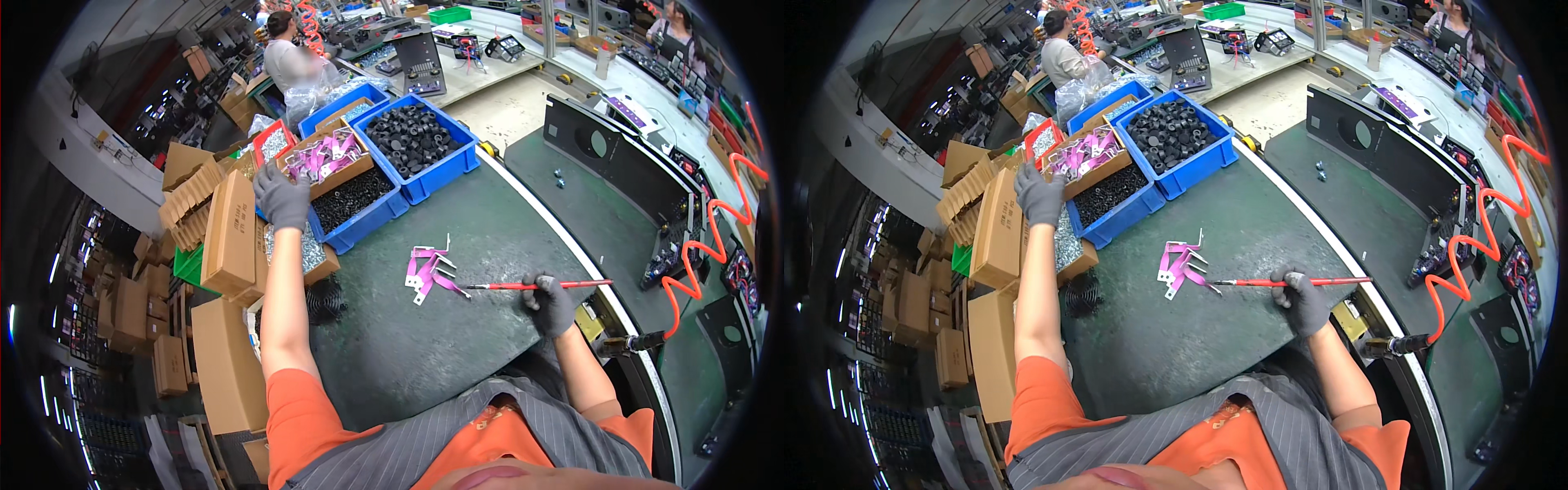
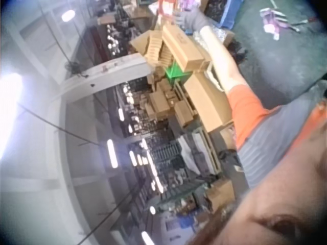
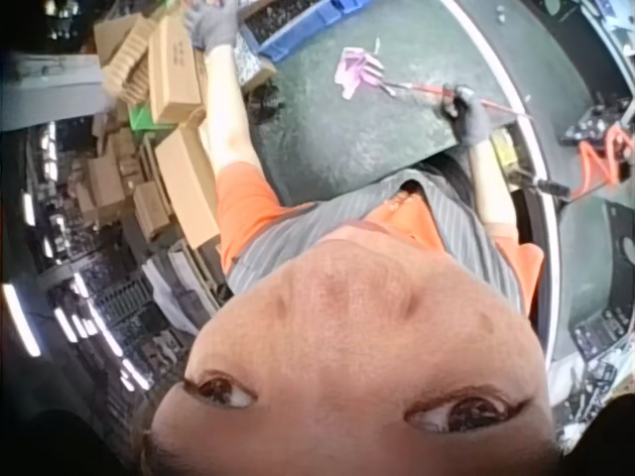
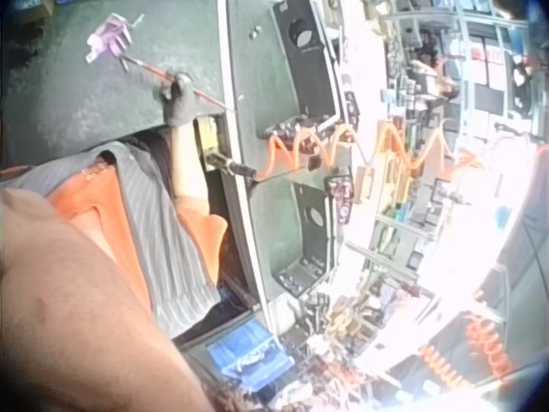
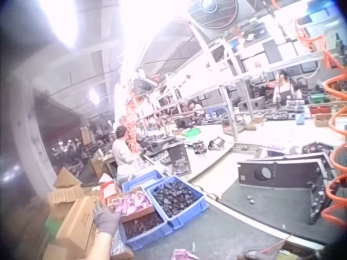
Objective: Assembling fan grills and rubber components onto metal panels and a chassis using a brush and a pneumatic screwdriver.
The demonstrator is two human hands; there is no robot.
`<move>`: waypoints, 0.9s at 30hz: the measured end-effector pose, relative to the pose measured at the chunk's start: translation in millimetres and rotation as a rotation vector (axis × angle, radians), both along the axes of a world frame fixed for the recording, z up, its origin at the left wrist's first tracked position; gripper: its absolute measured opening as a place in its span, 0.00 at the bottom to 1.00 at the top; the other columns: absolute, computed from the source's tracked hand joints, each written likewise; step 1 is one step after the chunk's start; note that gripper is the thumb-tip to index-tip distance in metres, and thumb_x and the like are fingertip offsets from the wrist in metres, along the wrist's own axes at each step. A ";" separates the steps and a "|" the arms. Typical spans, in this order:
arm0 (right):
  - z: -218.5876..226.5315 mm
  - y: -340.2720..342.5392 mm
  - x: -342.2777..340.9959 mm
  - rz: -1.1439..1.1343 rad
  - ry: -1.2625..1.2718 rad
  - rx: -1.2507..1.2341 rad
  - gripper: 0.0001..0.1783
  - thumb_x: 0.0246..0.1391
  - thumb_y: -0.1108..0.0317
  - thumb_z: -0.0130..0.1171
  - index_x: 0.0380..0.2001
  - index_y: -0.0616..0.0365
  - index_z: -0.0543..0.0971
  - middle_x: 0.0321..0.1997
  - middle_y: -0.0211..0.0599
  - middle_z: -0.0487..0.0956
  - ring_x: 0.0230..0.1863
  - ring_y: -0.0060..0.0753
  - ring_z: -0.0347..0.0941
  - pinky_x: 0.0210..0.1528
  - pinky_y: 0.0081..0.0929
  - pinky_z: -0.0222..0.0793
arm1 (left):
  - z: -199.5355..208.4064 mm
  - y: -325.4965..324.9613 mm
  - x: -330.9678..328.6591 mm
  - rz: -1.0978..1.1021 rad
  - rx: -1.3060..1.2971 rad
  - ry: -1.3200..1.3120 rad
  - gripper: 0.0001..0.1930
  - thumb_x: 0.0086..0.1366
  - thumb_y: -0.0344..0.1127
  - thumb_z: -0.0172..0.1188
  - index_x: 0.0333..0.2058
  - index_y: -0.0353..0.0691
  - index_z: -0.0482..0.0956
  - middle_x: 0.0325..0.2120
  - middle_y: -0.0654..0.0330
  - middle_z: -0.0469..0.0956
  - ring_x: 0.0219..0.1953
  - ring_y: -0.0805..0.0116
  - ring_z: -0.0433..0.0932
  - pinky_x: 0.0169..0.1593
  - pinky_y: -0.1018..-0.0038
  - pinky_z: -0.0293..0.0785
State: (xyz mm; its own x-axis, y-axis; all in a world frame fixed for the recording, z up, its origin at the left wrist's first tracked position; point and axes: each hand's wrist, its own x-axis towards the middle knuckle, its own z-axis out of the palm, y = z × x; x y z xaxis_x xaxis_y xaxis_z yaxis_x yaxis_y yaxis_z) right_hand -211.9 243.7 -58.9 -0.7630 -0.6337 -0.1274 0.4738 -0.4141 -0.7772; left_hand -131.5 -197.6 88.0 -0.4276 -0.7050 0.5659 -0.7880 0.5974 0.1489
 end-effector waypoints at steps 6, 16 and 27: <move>-2.9 0.1 -3.9 -0.014 0.013 -0.019 0.13 0.48 0.61 0.45 0.29 0.60 0.72 0.18 0.32 0.68 0.17 0.21 0.57 0.20 0.18 0.53 | -40.8 138.6 2.3 -1.027 0.077 -0.009 0.24 0.52 0.39 0.58 0.49 0.39 0.69 0.49 0.48 0.69 0.54 0.53 0.66 0.59 0.64 0.59; -1.2 2.0 6.3 -0.111 0.037 -0.087 0.14 0.50 0.59 0.47 0.31 0.60 0.73 0.17 0.34 0.67 0.16 0.24 0.56 0.20 0.21 0.51 | -116.9 194.8 14.5 -1.051 0.335 -0.491 0.23 0.52 0.51 0.55 0.47 0.53 0.74 0.51 0.55 0.68 0.57 0.56 0.61 0.60 0.54 0.51; -9.9 0.2 -16.1 -0.048 0.055 -0.152 0.14 0.51 0.61 0.46 0.33 0.60 0.73 0.20 0.34 0.69 0.18 0.22 0.58 0.21 0.17 0.54 | -66.1 181.7 89.4 -0.982 0.591 -0.073 0.16 0.52 0.46 0.56 0.38 0.47 0.78 0.41 0.55 0.75 0.46 0.55 0.72 0.50 0.65 0.67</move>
State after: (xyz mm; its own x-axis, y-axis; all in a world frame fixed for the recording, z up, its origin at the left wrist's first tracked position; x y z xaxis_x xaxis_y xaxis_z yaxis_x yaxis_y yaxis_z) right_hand -228.0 244.0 -68.8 -0.7957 -0.6056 0.0097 0.4095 -0.5497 -0.7281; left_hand -42.0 -15.8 21.9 -0.9580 -0.1965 0.2087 -0.0393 0.8113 0.5833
